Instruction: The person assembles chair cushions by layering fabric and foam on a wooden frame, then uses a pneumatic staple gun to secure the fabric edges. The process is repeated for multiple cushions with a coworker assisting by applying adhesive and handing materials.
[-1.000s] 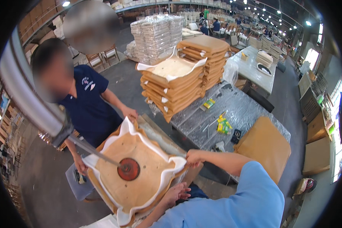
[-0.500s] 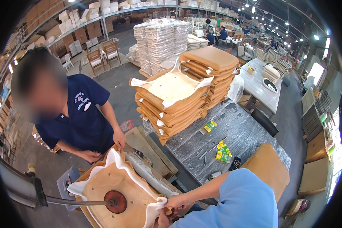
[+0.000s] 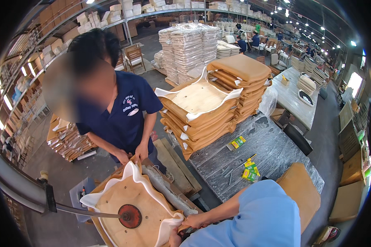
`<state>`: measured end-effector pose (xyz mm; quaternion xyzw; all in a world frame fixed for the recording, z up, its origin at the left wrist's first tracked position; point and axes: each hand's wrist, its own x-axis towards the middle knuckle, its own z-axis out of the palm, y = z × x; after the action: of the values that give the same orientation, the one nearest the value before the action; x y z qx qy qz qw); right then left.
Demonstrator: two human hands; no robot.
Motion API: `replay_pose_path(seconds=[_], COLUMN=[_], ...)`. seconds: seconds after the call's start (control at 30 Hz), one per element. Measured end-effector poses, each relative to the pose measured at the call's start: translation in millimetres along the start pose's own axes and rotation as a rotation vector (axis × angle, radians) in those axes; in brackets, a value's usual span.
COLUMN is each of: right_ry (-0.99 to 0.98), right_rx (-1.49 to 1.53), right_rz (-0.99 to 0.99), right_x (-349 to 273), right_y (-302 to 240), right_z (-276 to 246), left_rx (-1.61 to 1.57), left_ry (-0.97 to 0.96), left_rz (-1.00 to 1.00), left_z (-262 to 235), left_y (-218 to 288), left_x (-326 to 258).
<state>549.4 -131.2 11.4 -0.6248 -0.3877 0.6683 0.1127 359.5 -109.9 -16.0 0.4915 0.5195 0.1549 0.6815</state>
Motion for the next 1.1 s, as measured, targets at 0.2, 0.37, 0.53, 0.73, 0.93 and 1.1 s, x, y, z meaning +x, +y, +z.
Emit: replay_pose_path(seconds=[0.2, 0.37, 0.53, 0.73, 0.93, 1.1], right_ry=[0.010, 0.030, 0.148, 0.342, 0.653, 0.760], right_rx=[0.133, 0.045, 0.217, 0.251, 0.555, 1.167], right_rz=[-0.033, -0.082, -0.036, -0.009, -0.118, -0.044], right_x=[-17, -17, -16, -12, -21, -32], right_y=[-1, -15, 18, -9, -13, -2], right_z=[-4, 7, 11, 40, 80, 168], left_rx=[0.143, -0.017, 0.335, 0.436, -0.061, 0.090], left_ry=[-0.010, -0.124, 0.172, 1.053, 0.266, -0.026], left_rz=[0.100, -0.060, 0.084, -0.147, -0.187, -0.325], left_z=[-8, -67, -188, -373, -437, -459], left_y=[-21, -11, 15, -58, -56, -61], left_x=[3, -32, -142, -214, -156, -127])
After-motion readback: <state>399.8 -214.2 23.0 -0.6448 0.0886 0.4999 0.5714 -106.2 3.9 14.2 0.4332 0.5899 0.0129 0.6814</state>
